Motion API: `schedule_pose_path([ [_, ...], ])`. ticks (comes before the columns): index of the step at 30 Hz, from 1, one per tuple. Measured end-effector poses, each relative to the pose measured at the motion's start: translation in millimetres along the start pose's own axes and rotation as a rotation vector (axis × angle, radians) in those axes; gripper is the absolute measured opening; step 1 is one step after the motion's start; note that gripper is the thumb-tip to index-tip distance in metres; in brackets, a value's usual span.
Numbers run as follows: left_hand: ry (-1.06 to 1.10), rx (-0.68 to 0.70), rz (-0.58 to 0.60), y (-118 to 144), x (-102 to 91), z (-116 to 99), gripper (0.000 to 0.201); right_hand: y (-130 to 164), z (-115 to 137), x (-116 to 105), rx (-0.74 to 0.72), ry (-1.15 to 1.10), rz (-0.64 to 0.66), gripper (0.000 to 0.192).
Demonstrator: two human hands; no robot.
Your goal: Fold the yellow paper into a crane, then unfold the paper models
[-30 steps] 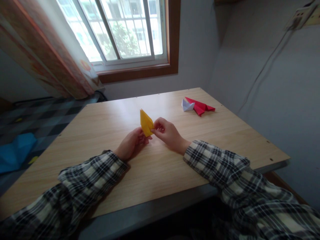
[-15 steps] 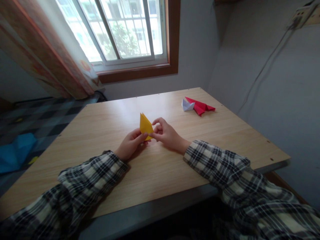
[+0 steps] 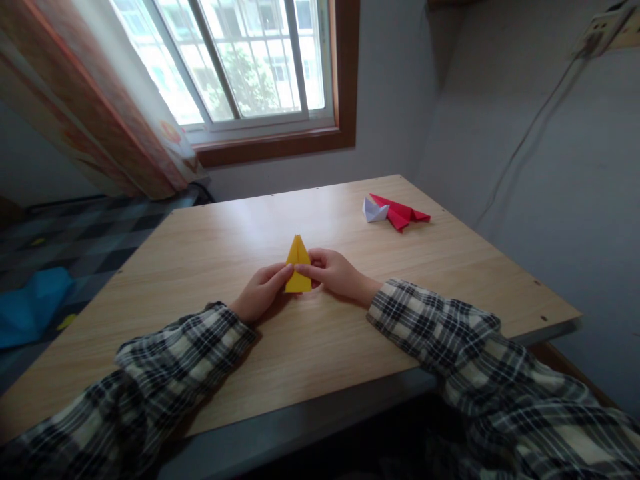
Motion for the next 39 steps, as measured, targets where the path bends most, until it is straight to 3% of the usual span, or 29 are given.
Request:
schedule_pose_path([
  [8,-0.063,0.001,0.074,1.2,1.3,0.1,0.042,-0.5,-2.1,-1.8,0.033,0.042,0.019,0.043],
  [20,-0.295,0.09,0.156,2.9,-0.6,-1.1,0.042,1.2,0.1,-3.3,0.017,0.047,-0.037,0.038],
  [26,-0.285,0.09,0.175,3.1,0.9,-5.2,0.041,0.2,5.7,-4.2,-0.039,0.077,-0.094,0.044],
  [39,-0.253,0.115,0.158,4.8,2.5,-6.4,0.041,-2.9,0.4,-7.8,0.01,0.05,-0.194,0.062],
])
Point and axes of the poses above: each hand's wrist, its own y-axis away from the middle knuckle, its own x-axis out of the palm, z = x × y, the point moved 2 cm from there along -y, towards the middle knuckle, and after that the axes turned 13 degrees about -z, right-handed, at the moved point
